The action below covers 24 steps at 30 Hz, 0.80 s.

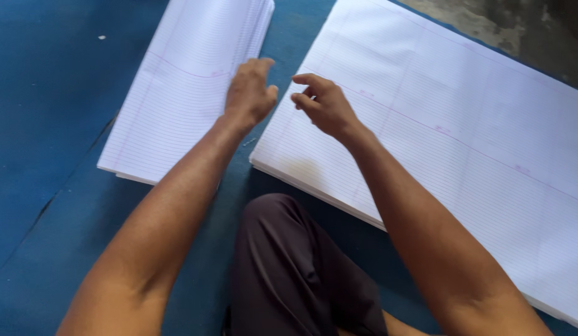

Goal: The person sits on the floor and repeatedly folds large lined paper sheets in half using a small wooden block to press the crease. They then place each folded sheet onto a growing stack to the left.

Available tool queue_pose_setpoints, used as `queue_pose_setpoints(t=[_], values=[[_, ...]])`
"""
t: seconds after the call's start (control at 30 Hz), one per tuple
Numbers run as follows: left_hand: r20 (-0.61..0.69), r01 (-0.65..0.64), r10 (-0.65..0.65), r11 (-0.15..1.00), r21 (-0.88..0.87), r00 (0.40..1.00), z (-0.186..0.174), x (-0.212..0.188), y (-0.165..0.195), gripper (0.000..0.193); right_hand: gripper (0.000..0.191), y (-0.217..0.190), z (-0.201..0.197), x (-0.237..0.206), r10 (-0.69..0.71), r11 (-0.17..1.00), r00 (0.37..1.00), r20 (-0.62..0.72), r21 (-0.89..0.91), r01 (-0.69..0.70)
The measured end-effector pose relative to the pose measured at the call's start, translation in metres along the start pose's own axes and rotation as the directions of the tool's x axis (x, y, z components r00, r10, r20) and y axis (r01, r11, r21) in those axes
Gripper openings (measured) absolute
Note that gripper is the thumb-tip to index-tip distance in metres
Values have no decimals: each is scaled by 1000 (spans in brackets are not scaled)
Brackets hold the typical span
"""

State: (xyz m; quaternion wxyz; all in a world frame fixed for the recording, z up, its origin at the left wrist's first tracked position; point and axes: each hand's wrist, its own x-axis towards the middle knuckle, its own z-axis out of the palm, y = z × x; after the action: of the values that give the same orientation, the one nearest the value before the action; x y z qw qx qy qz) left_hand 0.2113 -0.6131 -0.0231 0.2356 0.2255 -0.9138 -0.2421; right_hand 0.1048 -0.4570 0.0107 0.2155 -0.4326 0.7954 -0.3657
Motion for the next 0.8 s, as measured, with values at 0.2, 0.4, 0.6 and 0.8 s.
queue_pose_setpoints(t=[0.2,0.4,0.6,0.8], values=[[338,-67,82,996,-56,938,47,-17,80,46,34,57,-68,-79,13,986,994,-109,-167,-31],[499,-200,125,975,100,857,104,-41,162,35,42,99,-124,-155,225,933,959,-173,-246,-263],[579,-288,167,950,123,798,148,-58,233,32,40,141,-165,-222,271,852,942,-197,-406,-330],[610,-362,223,925,114,761,176,-72,297,48,31,185,-206,-283,466,740,850,-246,-419,-527]])
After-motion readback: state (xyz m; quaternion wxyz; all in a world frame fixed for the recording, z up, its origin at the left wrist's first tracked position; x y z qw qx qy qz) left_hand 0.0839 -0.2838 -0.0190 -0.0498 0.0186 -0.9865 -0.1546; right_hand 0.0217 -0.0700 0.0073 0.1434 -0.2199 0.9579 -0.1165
